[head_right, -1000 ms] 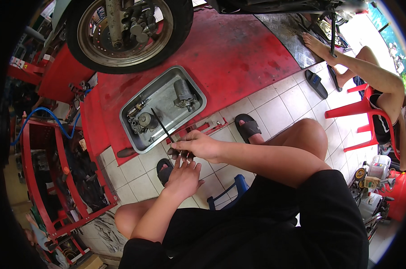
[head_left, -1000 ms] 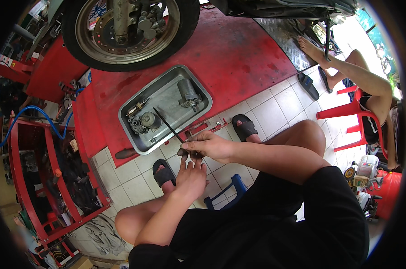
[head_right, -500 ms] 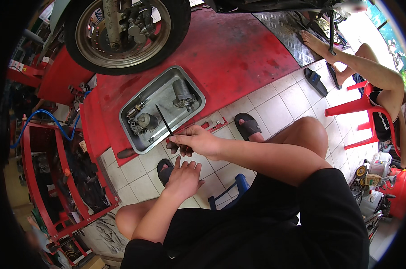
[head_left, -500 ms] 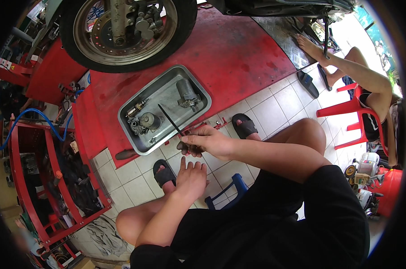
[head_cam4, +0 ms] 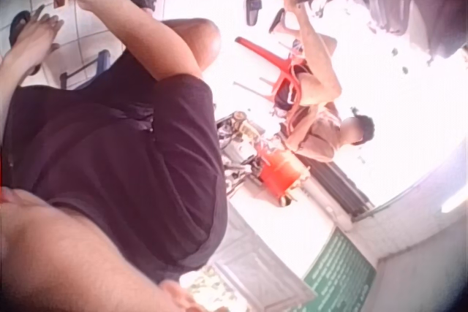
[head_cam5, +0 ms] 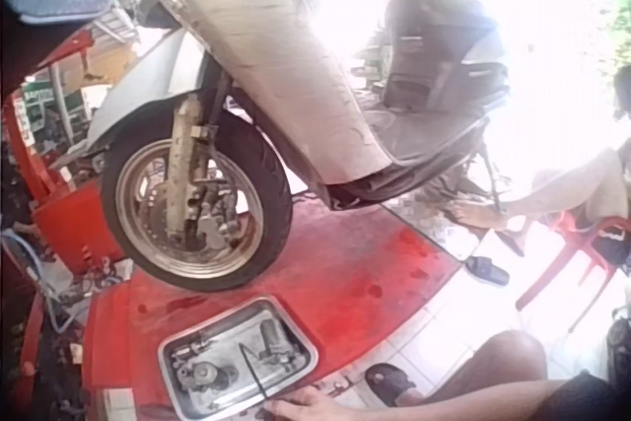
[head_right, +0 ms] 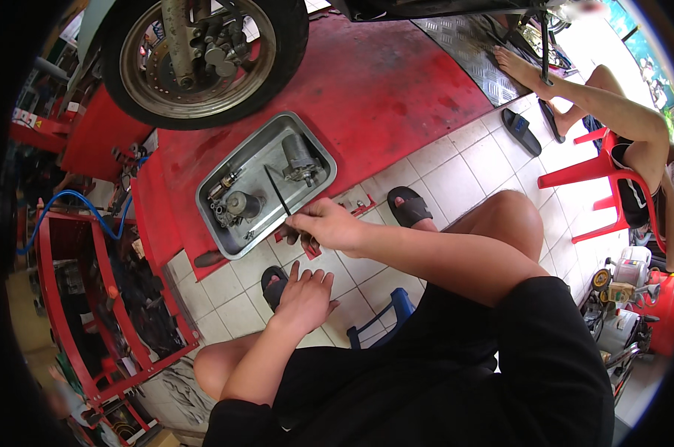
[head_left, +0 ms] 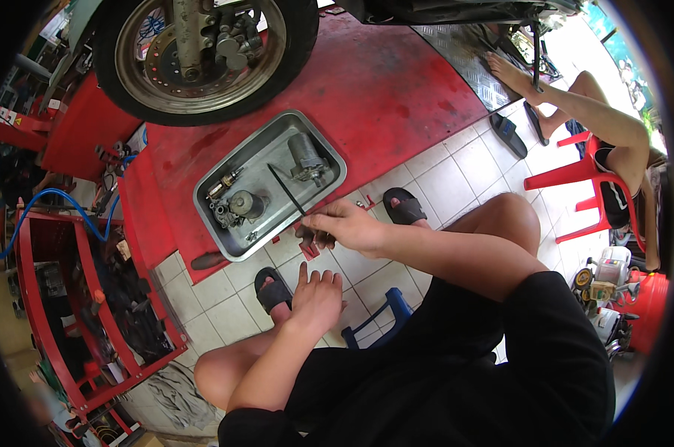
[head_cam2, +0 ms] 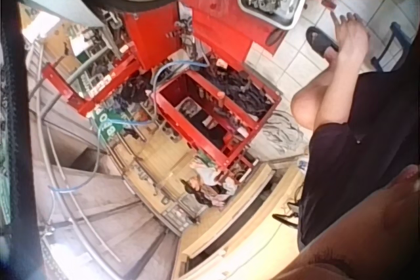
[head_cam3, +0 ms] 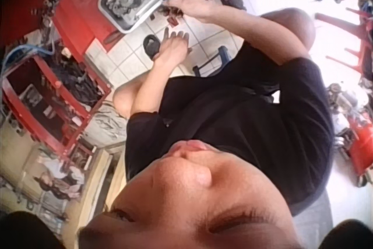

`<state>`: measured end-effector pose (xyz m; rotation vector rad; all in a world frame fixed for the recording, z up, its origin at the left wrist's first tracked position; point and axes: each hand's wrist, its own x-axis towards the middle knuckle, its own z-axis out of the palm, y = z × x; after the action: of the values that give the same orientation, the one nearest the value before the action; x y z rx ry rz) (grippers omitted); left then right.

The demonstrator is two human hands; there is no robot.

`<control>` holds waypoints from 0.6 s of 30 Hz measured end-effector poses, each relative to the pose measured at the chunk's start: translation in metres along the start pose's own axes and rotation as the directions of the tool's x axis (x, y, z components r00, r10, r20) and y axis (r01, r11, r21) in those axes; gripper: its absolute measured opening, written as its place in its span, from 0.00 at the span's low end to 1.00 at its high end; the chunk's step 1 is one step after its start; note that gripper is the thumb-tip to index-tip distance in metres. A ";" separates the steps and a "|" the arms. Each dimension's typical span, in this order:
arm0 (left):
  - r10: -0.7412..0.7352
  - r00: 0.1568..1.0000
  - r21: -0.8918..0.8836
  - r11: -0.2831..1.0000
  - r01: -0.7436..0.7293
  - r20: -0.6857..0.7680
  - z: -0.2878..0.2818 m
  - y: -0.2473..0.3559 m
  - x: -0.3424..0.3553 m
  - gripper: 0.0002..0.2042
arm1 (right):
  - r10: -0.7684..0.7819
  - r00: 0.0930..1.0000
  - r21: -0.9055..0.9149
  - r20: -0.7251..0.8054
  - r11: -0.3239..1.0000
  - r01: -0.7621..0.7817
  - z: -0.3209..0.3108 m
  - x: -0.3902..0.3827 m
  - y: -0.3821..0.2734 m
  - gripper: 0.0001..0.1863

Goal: The person sits on a stool in a workshop and uses a screwdriver to disassemble a motorcycle carburetor. They remove screws and separate the carburetor body from its components, placing the parts into a metal tray.

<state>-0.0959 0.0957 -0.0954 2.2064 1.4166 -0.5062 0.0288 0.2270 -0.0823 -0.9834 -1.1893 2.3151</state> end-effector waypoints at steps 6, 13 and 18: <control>-0.012 1.000 0.009 1.000 0.011 0.010 0.000 0.000 0.000 0.23 | -0.060 0.994 0.050 -0.093 0.997 0.065 -0.008 0.005 -0.012 0.15; -0.001 1.000 0.012 1.000 0.001 0.010 -0.001 0.002 0.000 0.24 | -0.038 0.994 0.061 -0.100 0.997 0.044 -0.003 0.002 -0.007 0.15; -0.010 1.000 0.008 1.000 0.010 0.021 -0.002 0.002 0.000 0.24 | -0.079 0.995 0.052 -0.062 0.995 0.083 -0.003 0.002 -0.013 0.16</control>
<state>-0.0945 0.0959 -0.0931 2.1949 1.4173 -0.5378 0.0295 0.2369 -0.0738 -0.9603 -1.1158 2.2275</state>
